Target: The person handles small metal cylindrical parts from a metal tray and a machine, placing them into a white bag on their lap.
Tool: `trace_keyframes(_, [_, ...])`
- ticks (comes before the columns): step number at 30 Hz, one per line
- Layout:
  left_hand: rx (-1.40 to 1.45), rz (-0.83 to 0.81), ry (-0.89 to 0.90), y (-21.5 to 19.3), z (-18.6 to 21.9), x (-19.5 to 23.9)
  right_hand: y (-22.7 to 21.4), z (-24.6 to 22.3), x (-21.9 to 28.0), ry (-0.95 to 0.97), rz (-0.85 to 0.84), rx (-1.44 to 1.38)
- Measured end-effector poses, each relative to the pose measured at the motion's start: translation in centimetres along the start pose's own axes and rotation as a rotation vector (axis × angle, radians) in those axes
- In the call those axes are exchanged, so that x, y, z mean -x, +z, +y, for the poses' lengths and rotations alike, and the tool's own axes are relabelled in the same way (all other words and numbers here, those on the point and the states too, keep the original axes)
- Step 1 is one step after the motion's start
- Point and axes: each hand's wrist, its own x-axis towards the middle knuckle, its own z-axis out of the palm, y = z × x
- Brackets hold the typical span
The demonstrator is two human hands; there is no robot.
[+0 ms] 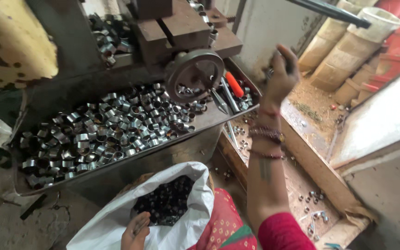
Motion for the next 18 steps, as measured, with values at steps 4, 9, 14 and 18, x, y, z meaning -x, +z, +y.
trace_keyframes(4, [0.116, 0.032, -0.065, 1.8, 4.9, 3.0, -2.1, -6.2, 4.9, 0.286, -0.071, -0.296])
trace_keyframes(9, [0.720, -0.057, -0.223, 7.8, 15.3, 6.0, -4.1, -11.7, 15.9, 0.540, -0.611, 0.012])
trace_keyframes(14, [0.986, -0.162, -0.312, 12.0, 19.1, 6.6, -5.2, -10.6, 25.7, 0.914, -0.888, 0.166])
trace_keyframes(18, [1.034, -0.221, -0.306, 12.7, 17.4, 6.8, -4.5, -9.1, 30.8, 0.375, -1.409, 0.289])
